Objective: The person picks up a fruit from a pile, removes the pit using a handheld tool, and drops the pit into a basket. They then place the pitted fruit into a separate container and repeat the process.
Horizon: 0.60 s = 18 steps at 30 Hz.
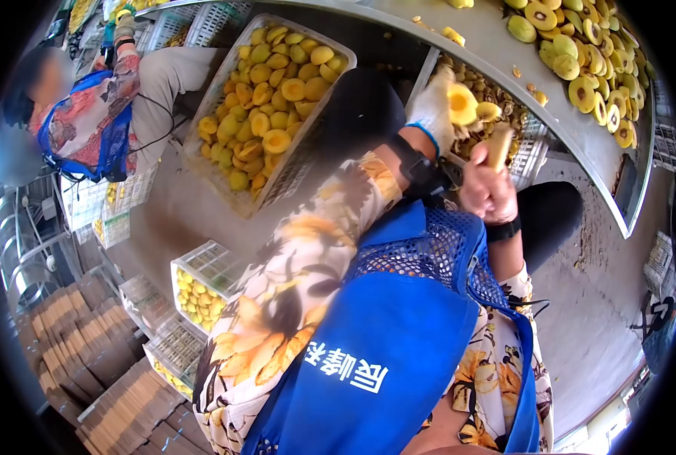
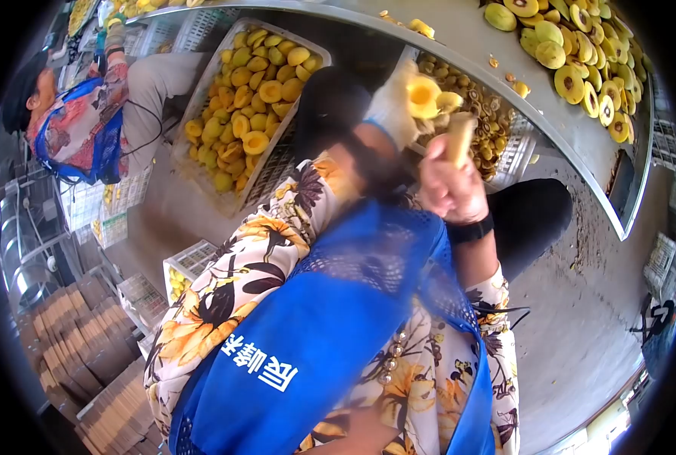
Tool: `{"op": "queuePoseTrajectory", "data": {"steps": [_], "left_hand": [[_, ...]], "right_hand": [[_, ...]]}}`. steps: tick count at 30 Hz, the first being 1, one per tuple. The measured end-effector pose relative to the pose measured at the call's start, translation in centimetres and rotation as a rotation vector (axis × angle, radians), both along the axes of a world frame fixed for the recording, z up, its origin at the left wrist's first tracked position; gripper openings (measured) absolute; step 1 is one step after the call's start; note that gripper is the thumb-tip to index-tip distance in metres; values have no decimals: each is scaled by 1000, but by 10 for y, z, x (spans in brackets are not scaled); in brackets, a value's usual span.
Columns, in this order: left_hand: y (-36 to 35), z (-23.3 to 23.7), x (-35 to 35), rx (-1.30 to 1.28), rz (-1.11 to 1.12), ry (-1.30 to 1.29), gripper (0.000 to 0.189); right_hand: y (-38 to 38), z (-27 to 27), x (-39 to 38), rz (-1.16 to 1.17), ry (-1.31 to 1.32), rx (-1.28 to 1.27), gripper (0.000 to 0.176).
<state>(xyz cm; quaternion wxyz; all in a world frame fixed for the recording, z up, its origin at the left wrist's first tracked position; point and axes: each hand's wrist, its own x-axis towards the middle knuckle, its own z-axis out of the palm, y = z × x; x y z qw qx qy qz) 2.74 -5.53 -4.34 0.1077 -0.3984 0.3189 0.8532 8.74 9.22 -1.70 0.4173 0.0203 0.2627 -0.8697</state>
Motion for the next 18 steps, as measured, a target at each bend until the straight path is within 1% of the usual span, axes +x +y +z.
{"op": "queuePoseTrajectory", "data": {"steps": [1, 2, 3, 5, 6, 7, 8, 9, 10, 11, 13, 15, 16, 18], "left_hand": [[-10, 12, 9, -59, 50, 160, 44], [-26, 30, 13, -191, 87, 208, 46], [-51, 20, 14, -208, 79, 303, 48], [-94, 44, 29, -553, 229, 363, 50], [-123, 32, 36, -742, 275, 375, 48], [-152, 16, 43, -986, 359, 315, 41], [-177, 3, 54, -1204, 286, 184, 47], [-201, -12, 68, -1624, 93, 5, 43], [-222, -32, 82, -2004, -95, 53, 38], [-227, -45, 93, -2146, -283, -72, 27], [-252, -91, 126, -2193, -842, 58, 22], [-249, -100, 144, -2031, -774, 72, 30], [-243, -89, 144, -1942, -689, 99, 33], [-259, -103, 155, -1917, -682, 159, 34]], "right_hand": [[2, 1, -3, -106, -68, -56, 14], [7, -5, -11, -173, -122, 126, 12], [11, -13, -17, -224, -226, 417, 11], [21, -39, -14, -252, -291, 766, 13], [22, -43, -11, -239, -276, 775, 13], [24, -45, -6, -224, -264, 784, 14], [25, -47, -2, -212, -253, 793, 14], [23, -47, -1, -175, -242, 795, 14], [21, -47, 0, -142, -230, 798, 14], [18, -47, 0, -108, -216, 802, 14], [14, -46, 0, -97, -197, 815, 15], [11, -41, -3, -95, -173, 837, 15], [11, -43, -4, -85, -165, 834, 16], [15, -48, -1, -70, -154, 838, 16]]}}
